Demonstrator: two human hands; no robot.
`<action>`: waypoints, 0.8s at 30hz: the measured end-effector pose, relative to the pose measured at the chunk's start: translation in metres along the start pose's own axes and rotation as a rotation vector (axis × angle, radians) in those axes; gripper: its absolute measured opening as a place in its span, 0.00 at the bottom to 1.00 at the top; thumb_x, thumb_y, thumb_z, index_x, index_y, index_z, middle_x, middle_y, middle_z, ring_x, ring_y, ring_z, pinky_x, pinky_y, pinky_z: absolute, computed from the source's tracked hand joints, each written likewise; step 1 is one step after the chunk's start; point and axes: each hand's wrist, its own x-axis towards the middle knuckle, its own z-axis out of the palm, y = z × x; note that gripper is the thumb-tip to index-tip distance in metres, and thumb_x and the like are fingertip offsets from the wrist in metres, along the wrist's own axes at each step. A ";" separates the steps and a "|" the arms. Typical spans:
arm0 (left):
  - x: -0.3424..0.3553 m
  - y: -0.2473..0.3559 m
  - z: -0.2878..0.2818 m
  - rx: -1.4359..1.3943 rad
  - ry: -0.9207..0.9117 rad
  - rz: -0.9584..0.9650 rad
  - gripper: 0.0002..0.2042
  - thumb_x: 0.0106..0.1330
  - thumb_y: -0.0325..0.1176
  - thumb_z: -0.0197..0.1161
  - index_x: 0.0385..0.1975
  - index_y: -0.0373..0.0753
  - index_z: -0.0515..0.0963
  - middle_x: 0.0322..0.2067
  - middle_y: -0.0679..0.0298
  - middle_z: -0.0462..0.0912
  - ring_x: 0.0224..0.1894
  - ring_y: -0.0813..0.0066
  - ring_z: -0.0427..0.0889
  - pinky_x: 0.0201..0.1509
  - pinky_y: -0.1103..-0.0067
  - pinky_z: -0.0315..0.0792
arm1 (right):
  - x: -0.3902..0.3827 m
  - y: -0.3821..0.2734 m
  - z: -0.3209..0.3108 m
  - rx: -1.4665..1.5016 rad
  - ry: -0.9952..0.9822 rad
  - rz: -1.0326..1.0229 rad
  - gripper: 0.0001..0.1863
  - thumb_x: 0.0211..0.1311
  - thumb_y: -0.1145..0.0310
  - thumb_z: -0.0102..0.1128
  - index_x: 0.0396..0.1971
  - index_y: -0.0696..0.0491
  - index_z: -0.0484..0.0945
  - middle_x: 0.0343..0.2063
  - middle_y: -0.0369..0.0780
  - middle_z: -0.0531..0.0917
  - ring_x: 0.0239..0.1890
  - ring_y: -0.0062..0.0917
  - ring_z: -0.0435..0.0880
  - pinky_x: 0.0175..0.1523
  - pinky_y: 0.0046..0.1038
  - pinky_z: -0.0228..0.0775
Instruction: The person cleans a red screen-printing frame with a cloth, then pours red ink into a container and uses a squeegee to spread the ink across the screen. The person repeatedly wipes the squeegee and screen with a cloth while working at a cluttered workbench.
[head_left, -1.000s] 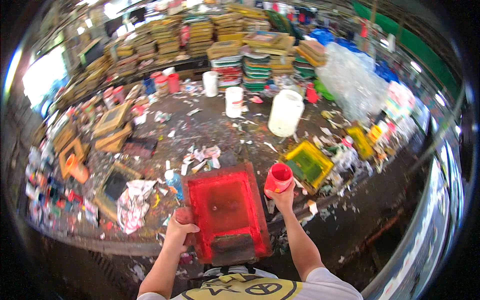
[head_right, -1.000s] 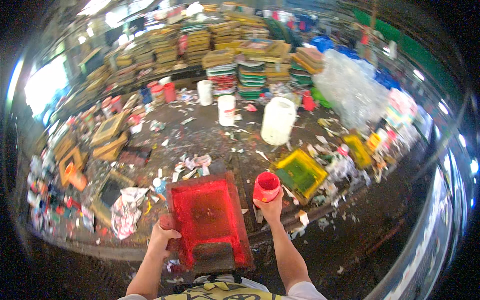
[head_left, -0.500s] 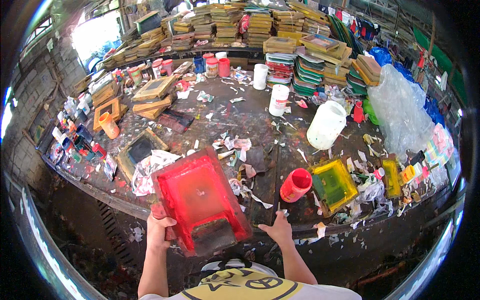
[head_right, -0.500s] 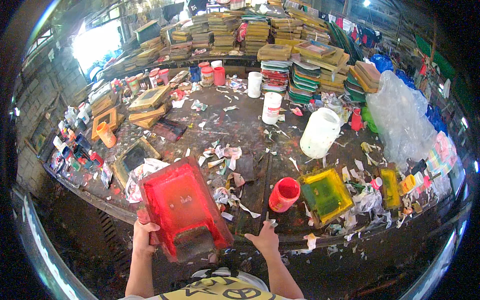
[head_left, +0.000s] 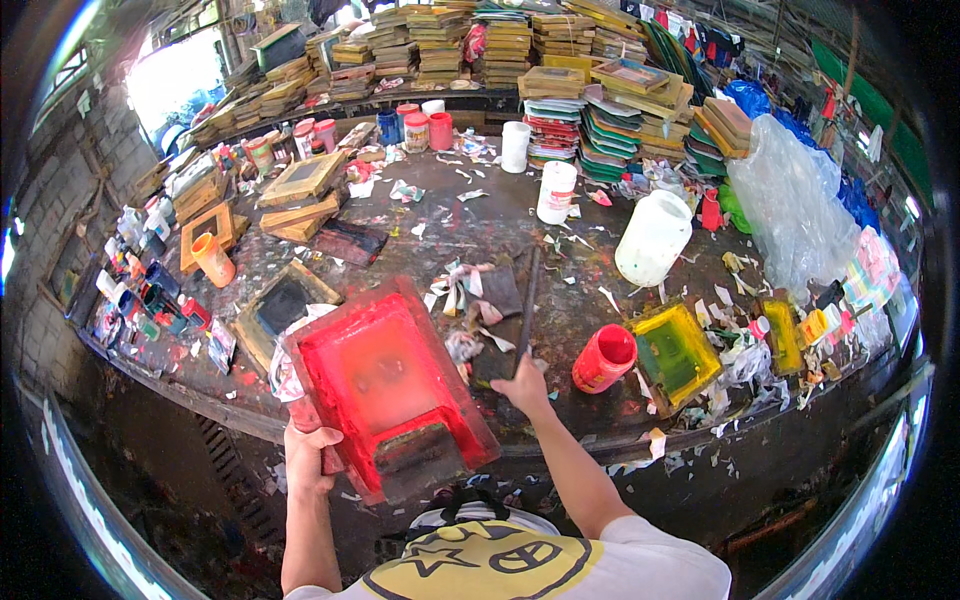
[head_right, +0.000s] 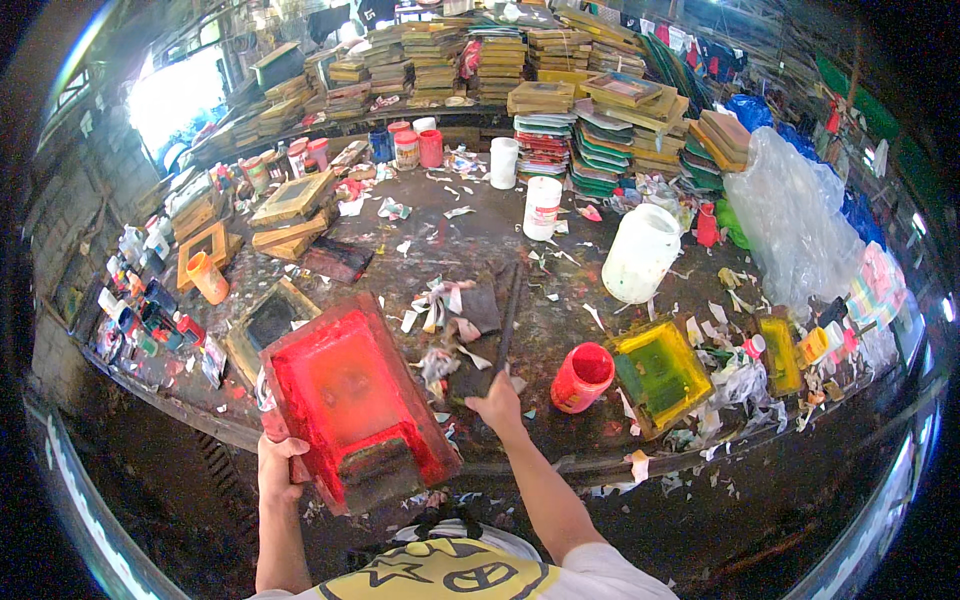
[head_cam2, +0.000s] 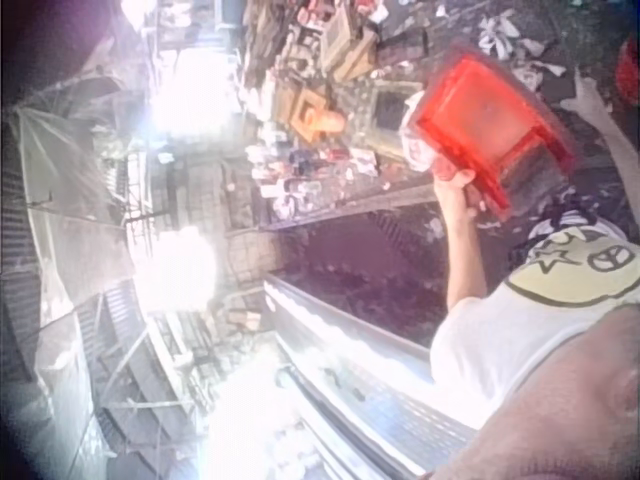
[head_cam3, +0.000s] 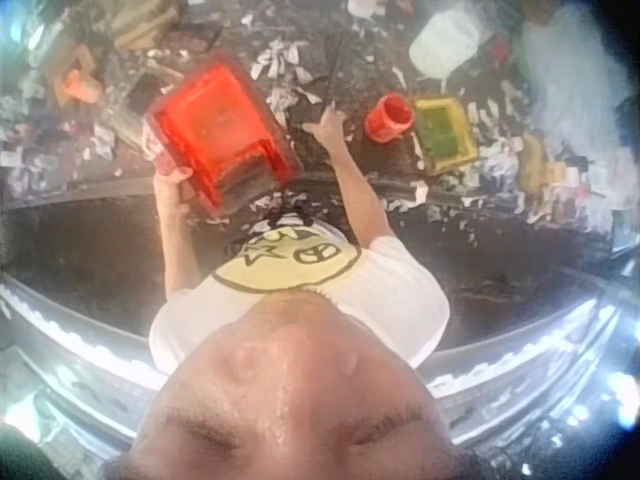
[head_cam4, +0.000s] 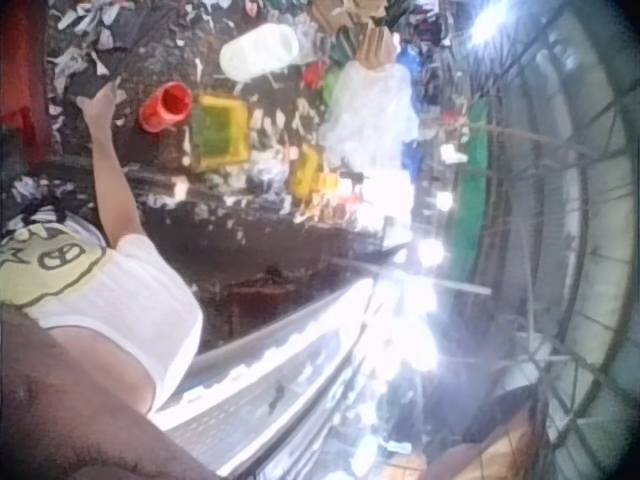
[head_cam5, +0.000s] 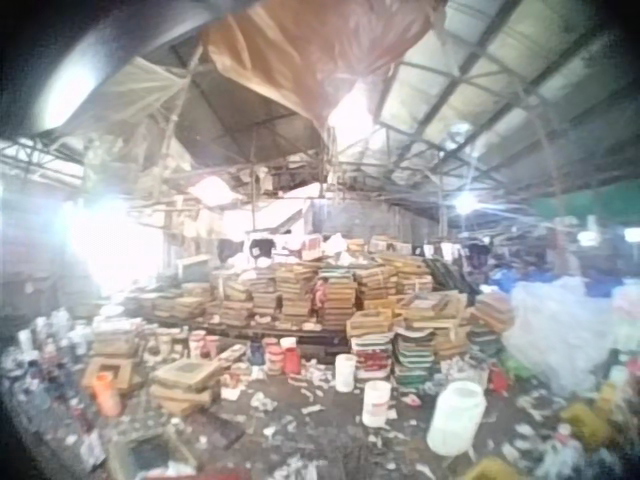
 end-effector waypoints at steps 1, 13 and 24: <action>0.002 0.001 0.000 0.017 -0.003 -0.008 0.32 0.43 0.14 0.61 0.57 0.33 0.75 0.48 0.60 0.85 0.48 0.64 0.87 0.55 0.69 0.80 | 0.017 -0.006 0.013 0.040 0.020 -0.001 0.48 0.40 0.58 0.84 0.61 0.64 0.68 0.52 0.59 0.81 0.59 0.52 0.80 0.63 0.45 0.71; 0.037 -0.002 0.042 0.173 -0.200 -0.161 0.32 0.42 0.14 0.65 0.55 0.33 0.75 0.43 0.61 0.86 0.43 0.67 0.87 0.50 0.70 0.81 | 0.002 -0.003 -0.003 0.378 -0.201 0.012 0.25 0.66 0.64 0.66 0.59 0.60 0.78 0.48 0.51 0.86 0.50 0.37 0.87 0.56 0.34 0.77; 0.095 -0.097 0.132 0.356 -0.270 -0.292 0.26 0.48 0.12 0.70 0.49 0.35 0.75 0.40 0.62 0.85 0.39 0.68 0.86 0.44 0.69 0.81 | -0.122 0.075 -0.112 0.440 0.215 0.453 0.15 0.64 0.79 0.60 0.50 0.62 0.80 0.38 0.42 0.87 0.35 0.23 0.86 0.41 0.26 0.78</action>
